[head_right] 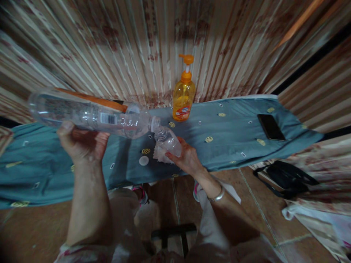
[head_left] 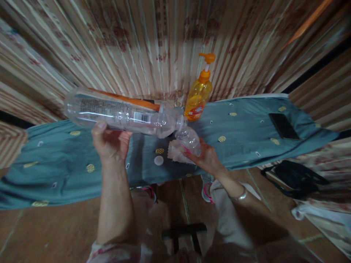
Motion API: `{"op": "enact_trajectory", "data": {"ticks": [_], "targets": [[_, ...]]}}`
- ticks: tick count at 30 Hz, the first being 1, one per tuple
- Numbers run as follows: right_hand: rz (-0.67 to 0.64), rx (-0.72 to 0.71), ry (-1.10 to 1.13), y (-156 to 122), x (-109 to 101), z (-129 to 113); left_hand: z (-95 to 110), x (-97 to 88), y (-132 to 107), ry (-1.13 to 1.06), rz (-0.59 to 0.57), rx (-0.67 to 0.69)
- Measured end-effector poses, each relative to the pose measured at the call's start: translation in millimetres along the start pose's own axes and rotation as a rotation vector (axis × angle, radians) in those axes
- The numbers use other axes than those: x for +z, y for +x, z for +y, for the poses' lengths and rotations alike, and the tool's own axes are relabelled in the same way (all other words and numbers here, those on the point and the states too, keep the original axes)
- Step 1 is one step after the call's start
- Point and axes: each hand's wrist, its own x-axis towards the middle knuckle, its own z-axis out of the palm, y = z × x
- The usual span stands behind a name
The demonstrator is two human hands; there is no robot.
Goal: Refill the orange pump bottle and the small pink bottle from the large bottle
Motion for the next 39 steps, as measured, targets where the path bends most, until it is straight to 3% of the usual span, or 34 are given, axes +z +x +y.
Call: {"op": "enact_trajectory", "data": {"ticks": [39], "targets": [[-0.007, 0.011, -0.007, -0.2, 0.1, 1.3, 0.0, 0.9, 0.9, -0.085, -0.041, 0.006]]}}
